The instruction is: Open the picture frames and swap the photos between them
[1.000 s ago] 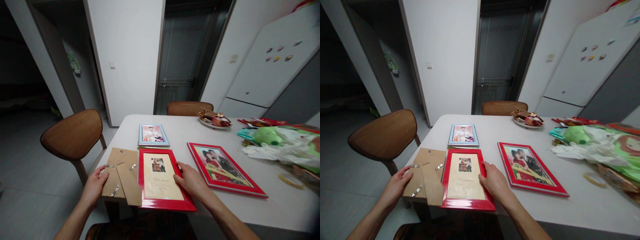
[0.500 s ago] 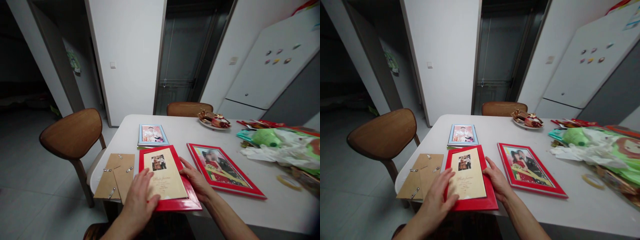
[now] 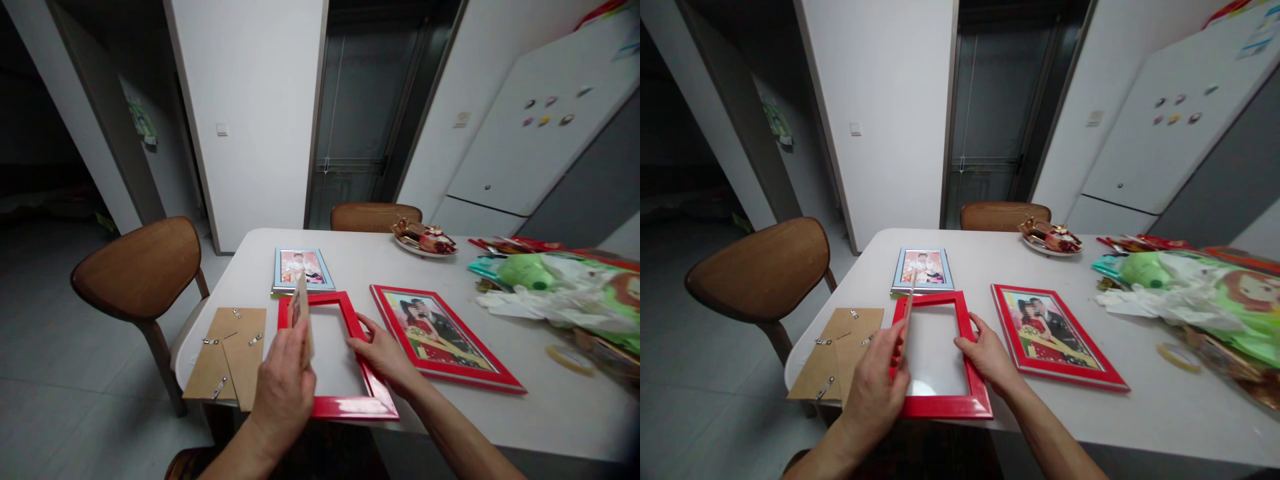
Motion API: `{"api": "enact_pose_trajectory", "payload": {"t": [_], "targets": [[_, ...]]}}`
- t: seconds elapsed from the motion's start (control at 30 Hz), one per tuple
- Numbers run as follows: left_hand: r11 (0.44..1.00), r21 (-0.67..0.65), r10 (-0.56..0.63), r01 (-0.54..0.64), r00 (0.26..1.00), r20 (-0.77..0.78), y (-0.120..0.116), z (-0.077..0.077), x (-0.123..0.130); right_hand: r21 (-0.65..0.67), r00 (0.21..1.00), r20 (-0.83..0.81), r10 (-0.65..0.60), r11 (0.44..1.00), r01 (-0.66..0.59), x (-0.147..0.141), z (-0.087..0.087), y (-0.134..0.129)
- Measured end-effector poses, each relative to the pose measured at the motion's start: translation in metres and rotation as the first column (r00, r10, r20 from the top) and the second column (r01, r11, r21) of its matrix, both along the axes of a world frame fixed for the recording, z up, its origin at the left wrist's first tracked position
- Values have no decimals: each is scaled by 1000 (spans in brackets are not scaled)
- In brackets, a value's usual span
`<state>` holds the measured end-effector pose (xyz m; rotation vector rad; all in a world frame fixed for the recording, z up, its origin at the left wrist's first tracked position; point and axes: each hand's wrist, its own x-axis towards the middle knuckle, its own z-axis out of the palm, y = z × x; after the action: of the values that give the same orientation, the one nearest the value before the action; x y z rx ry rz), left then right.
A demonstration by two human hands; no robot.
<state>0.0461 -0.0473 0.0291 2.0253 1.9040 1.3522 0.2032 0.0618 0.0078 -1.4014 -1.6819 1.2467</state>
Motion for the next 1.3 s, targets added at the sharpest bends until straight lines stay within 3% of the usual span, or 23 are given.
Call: {"api": "enact_pose_trajectory", "payload": {"t": [0.13,0.3,0.5,0.63,0.73,0.8,0.87,0.93,1.0,1.07,1.17,1.3], "targets": [[958,-142,279,-250,926,256,-10,4,-36,242,912,405,-62,969,-42,4,-4,9],[929,-297,328,-223,866,377,-21,-16,-72,373,800,592,-93,912,-170,7,-12,11],[854,-457,307,-249,950,57,-28,-23,-82,395,690,711,-136,889,-232,5,-17,10],[804,-504,266,-317,948,-173,-31,-21,-84,406,654,740,-159,880,-246,5,-15,9],[819,-431,270,-378,918,-290,-32,-20,-85,506,755,634,-168,829,-241,-4,-10,3],[860,-353,260,-368,912,-317,-31,-21,-83,495,870,489,-61,841,-219,-17,-8,-2],[914,-293,194,-282,935,-296,-31,-24,-76,351,951,292,100,914,-204,-34,-10,-8],[953,-264,79,-151,962,-263,-30,-28,-65,137,978,55,200,969,-206,-55,-15,-13],[967,-250,-23,-41,968,-251,-29,-35,-54,-31,958,-198,208,975,-218,-74,-17,-17],[976,-219,-66,7,963,-260,-27,-42,-45,-108,896,-414,161,969,-223,-89,-14,-22],[995,-98,-29,3,964,-266,-21,-45,-42,-83,797,-595,98,980,-183,-100,6,-33],[988,149,-20,42,989,-148,-13,-31,-46,28,700,-701,138,986,-167,-99,39,-49]]}}
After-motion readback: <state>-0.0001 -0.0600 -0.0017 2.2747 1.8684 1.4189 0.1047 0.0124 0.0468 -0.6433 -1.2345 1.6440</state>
